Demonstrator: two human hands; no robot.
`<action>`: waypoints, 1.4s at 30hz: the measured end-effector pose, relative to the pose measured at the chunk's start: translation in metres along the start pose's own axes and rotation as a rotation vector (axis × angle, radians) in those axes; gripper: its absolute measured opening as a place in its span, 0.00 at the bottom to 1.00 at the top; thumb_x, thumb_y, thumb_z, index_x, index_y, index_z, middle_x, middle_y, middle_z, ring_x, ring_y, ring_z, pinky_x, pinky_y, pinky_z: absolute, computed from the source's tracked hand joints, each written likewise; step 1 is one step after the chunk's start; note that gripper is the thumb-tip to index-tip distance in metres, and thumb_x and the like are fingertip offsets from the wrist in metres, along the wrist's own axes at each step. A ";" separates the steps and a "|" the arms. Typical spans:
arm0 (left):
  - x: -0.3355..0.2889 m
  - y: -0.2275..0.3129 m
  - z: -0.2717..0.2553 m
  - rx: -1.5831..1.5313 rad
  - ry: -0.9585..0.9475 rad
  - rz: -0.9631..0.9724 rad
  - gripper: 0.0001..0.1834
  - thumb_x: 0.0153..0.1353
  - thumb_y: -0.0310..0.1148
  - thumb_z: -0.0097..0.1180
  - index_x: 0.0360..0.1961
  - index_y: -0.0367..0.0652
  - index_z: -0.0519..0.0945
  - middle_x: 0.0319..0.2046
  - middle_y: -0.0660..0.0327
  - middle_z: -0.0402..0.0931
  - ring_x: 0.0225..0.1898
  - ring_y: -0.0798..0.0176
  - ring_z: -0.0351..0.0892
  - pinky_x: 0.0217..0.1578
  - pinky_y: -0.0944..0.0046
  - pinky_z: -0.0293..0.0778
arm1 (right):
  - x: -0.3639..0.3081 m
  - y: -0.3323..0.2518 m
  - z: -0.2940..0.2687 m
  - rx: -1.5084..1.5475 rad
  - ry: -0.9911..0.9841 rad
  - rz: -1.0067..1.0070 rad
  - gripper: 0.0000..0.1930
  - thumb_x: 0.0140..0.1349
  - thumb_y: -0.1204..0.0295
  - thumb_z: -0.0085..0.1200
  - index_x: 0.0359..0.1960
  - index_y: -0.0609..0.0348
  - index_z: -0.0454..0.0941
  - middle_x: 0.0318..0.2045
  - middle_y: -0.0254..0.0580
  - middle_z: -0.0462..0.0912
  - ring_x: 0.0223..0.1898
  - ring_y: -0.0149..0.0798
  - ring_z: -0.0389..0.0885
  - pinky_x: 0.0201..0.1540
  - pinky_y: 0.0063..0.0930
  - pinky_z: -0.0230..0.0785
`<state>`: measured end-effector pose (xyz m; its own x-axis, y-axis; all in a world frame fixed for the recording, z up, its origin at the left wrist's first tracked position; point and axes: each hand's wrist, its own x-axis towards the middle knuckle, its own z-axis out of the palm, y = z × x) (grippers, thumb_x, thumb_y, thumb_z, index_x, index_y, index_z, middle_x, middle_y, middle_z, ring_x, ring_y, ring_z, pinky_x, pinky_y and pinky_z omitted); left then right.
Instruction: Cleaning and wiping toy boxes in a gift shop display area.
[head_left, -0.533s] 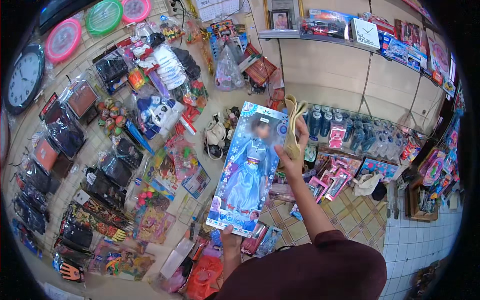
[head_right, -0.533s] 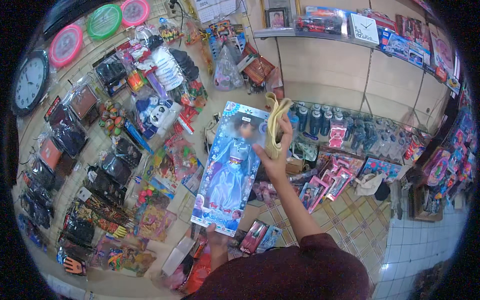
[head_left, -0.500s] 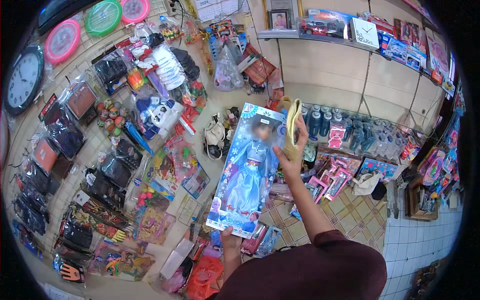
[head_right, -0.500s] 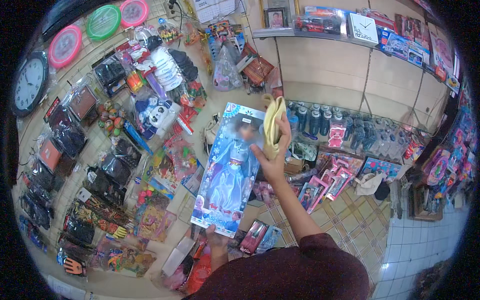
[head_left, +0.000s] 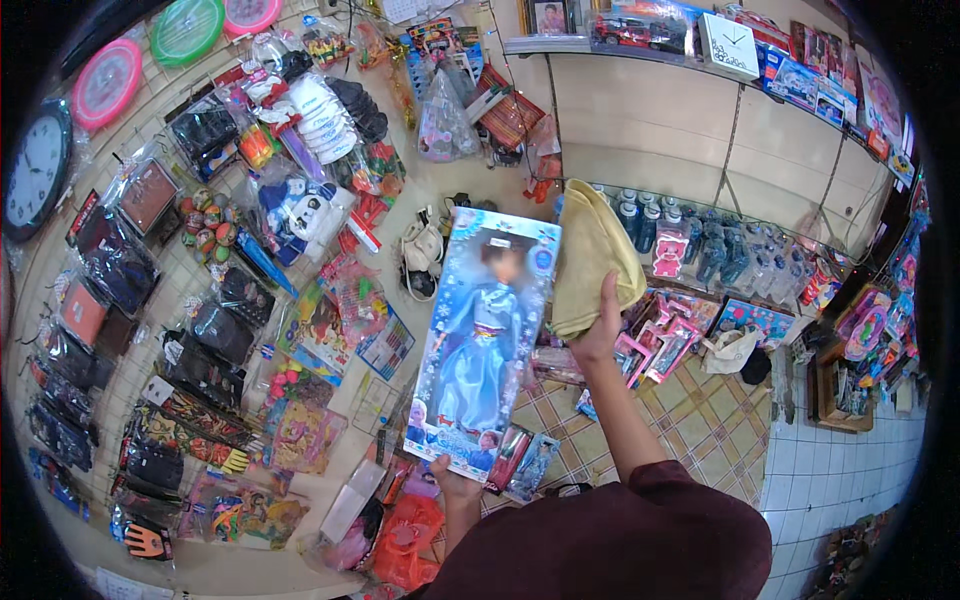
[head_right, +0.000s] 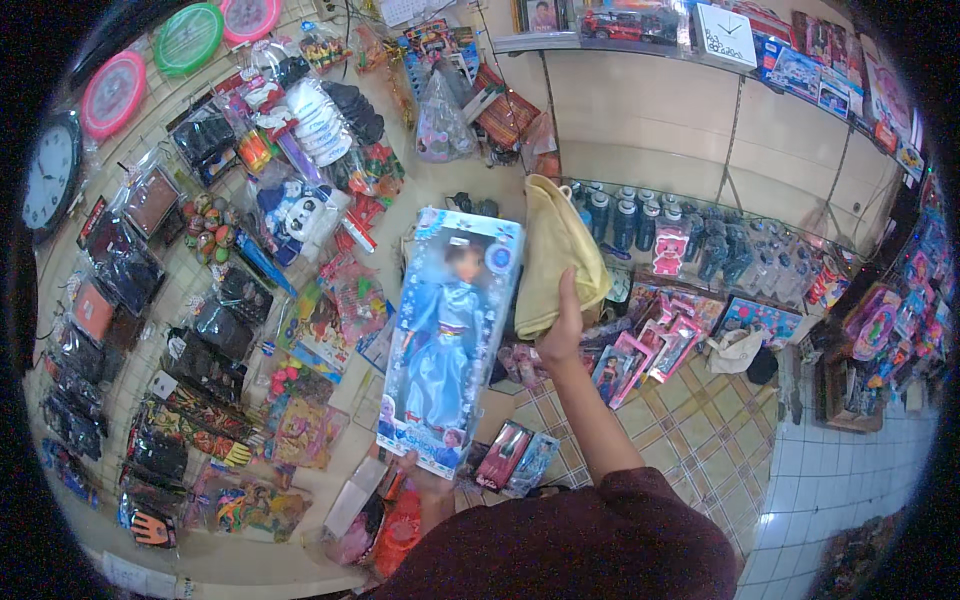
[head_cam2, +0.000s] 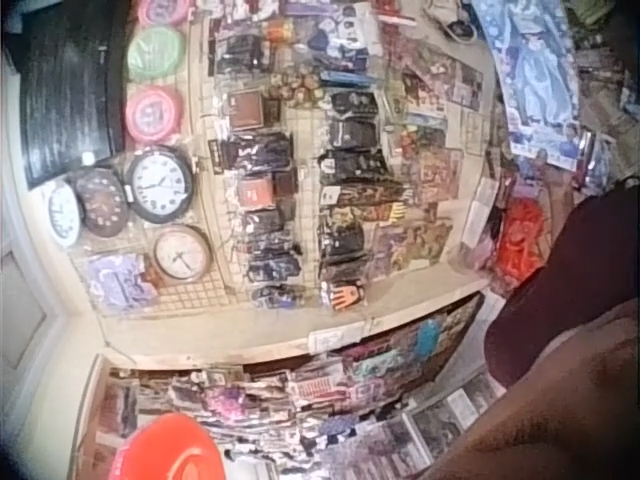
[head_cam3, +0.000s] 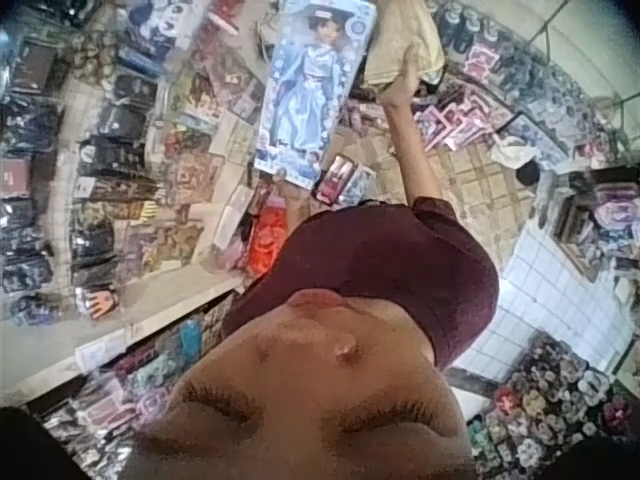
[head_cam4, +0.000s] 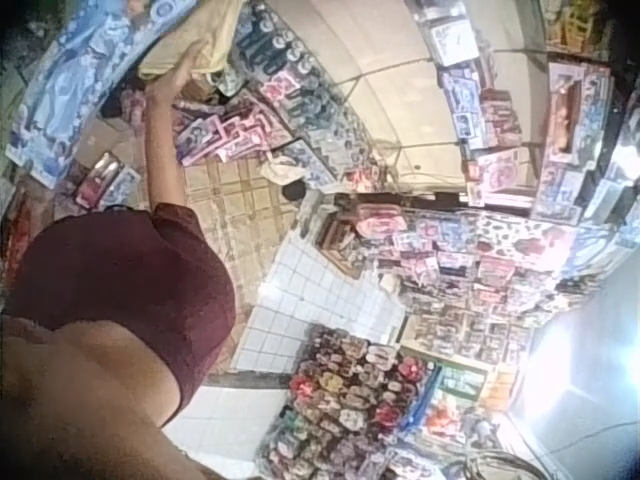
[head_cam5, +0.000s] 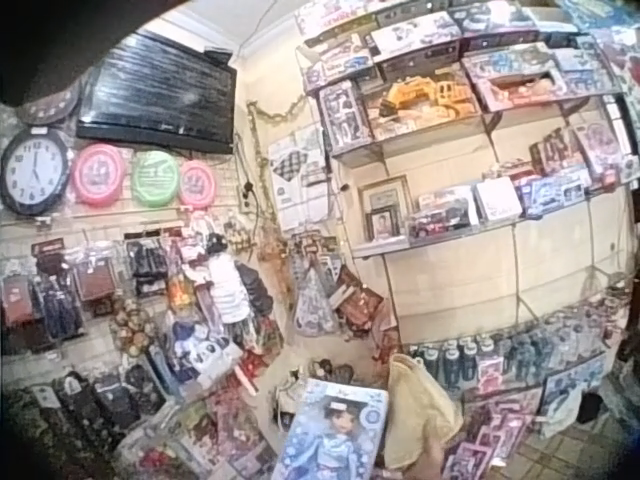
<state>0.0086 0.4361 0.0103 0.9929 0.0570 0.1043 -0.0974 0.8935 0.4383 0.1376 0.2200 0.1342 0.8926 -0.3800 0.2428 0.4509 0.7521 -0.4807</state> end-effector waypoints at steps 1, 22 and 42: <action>0.000 0.000 0.001 0.009 -0.040 -0.023 0.35 0.39 0.40 0.61 0.51 0.40 0.65 0.43 0.55 0.71 0.44 0.52 0.73 0.41 0.53 0.74 | 0.002 0.006 -0.007 0.002 0.001 0.000 0.27 0.66 0.53 0.39 0.58 0.62 0.60 0.53 0.45 0.71 0.51 0.41 0.73 0.55 0.35 0.65; 0.017 -0.048 0.067 0.187 0.210 0.034 0.34 0.53 0.46 0.53 0.59 0.44 0.61 0.54 0.60 0.66 0.55 0.57 0.65 0.56 0.54 0.62 | -0.056 0.028 -0.060 -0.692 -0.415 -0.083 0.20 0.67 0.59 0.40 0.50 0.64 0.68 0.43 0.32 0.72 0.45 0.27 0.68 0.50 0.24 0.60; 0.065 -0.165 0.147 0.198 0.436 -0.115 0.27 0.58 0.45 0.52 0.55 0.47 0.61 0.51 0.61 0.67 0.52 0.61 0.67 0.53 0.58 0.64 | -0.097 -0.077 -0.131 -0.586 -0.138 0.361 0.24 0.67 0.60 0.40 0.58 0.65 0.63 0.55 0.37 0.68 0.54 0.31 0.65 0.57 0.24 0.54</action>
<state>0.0791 0.2274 0.0761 0.9300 0.1817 -0.3194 0.0456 0.8054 0.5910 0.0163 0.1279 0.0374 0.9958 -0.0604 0.0685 0.0867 0.3892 -0.9171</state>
